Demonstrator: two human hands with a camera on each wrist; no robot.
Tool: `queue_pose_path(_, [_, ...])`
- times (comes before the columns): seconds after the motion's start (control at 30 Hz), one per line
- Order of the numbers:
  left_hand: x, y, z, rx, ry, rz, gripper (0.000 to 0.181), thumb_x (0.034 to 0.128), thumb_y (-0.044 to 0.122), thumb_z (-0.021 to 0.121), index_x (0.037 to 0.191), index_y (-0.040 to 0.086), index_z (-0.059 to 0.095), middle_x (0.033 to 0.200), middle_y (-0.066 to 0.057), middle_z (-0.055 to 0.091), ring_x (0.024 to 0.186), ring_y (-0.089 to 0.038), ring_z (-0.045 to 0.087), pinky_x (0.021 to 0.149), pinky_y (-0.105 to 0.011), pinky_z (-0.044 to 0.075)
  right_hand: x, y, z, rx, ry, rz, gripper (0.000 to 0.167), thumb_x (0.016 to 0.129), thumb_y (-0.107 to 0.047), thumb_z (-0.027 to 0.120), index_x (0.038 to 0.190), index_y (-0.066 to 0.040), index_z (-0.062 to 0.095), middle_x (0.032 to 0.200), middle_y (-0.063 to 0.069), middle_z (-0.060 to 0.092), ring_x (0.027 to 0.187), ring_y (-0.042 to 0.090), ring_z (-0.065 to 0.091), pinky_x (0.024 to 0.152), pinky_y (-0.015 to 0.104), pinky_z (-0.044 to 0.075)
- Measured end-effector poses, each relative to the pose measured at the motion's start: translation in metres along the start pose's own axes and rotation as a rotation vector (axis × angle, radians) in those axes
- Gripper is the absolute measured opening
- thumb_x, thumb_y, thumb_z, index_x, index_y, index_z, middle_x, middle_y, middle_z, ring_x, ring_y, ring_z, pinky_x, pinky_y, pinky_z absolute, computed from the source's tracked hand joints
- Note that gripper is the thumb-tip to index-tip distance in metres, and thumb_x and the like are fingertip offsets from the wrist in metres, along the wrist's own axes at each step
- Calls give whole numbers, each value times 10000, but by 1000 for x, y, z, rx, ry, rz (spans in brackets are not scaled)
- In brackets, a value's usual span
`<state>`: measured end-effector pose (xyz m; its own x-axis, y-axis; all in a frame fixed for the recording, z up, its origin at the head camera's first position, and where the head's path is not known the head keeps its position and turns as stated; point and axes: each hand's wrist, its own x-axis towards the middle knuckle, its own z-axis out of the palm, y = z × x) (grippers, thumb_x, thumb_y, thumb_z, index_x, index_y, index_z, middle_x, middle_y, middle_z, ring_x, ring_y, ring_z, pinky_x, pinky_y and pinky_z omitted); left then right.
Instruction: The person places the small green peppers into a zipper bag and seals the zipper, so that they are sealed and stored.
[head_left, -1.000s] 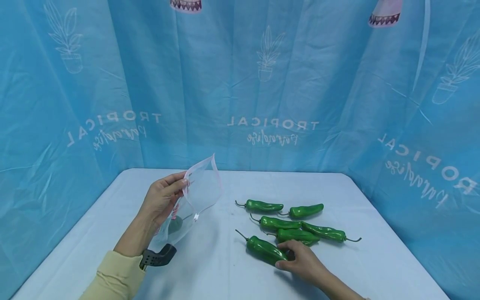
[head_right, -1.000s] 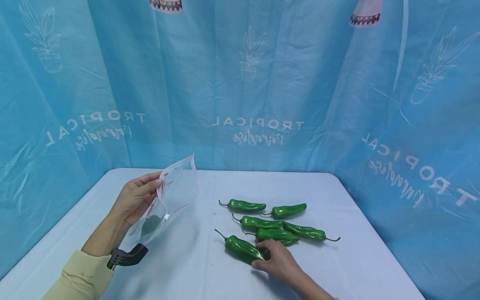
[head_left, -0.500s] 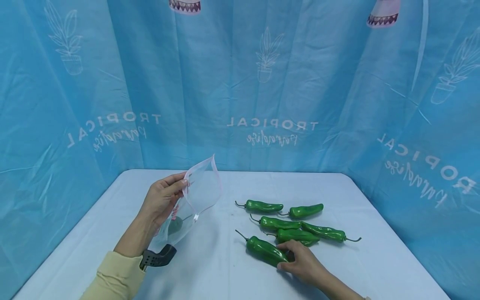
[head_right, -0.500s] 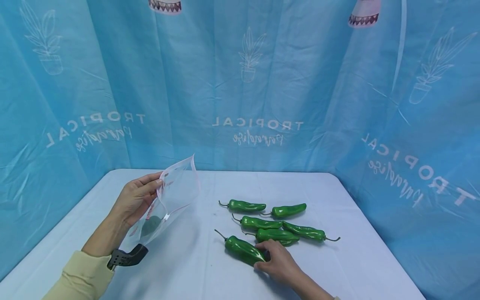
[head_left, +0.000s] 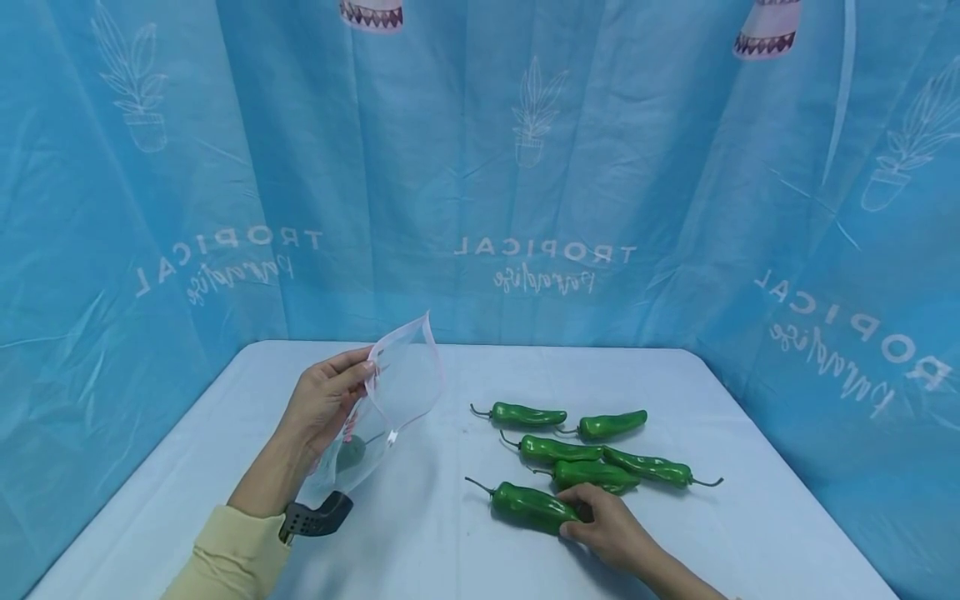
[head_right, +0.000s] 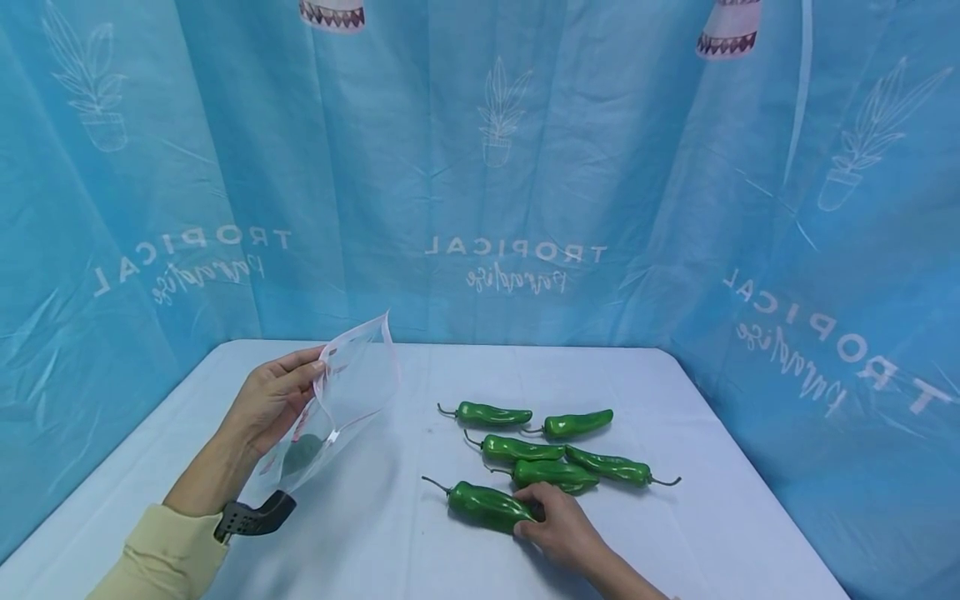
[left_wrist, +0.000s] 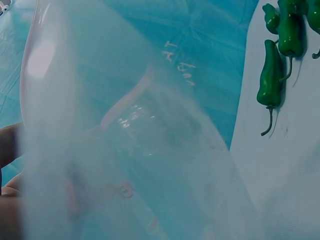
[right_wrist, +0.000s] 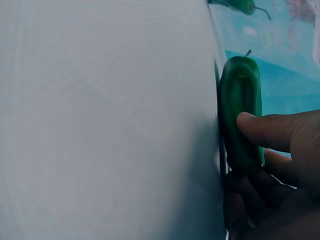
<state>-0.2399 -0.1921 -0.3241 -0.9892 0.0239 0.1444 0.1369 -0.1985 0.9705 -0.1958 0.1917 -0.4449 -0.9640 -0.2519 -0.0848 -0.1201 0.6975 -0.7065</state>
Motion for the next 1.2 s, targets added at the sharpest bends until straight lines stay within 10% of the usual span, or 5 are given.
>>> queue_pose_path(1.2, [0, -1, 1, -26, -28, -1, 345, 871, 195, 676, 1193, 78, 635, 1018, 56, 705, 906, -106, 660, 791, -205, 540, 8, -28, -37, 208, 182, 26, 341, 819, -215, 719, 1141, -138, 638, 1066, 12, 656, 928, 120, 595, 760, 261, 500])
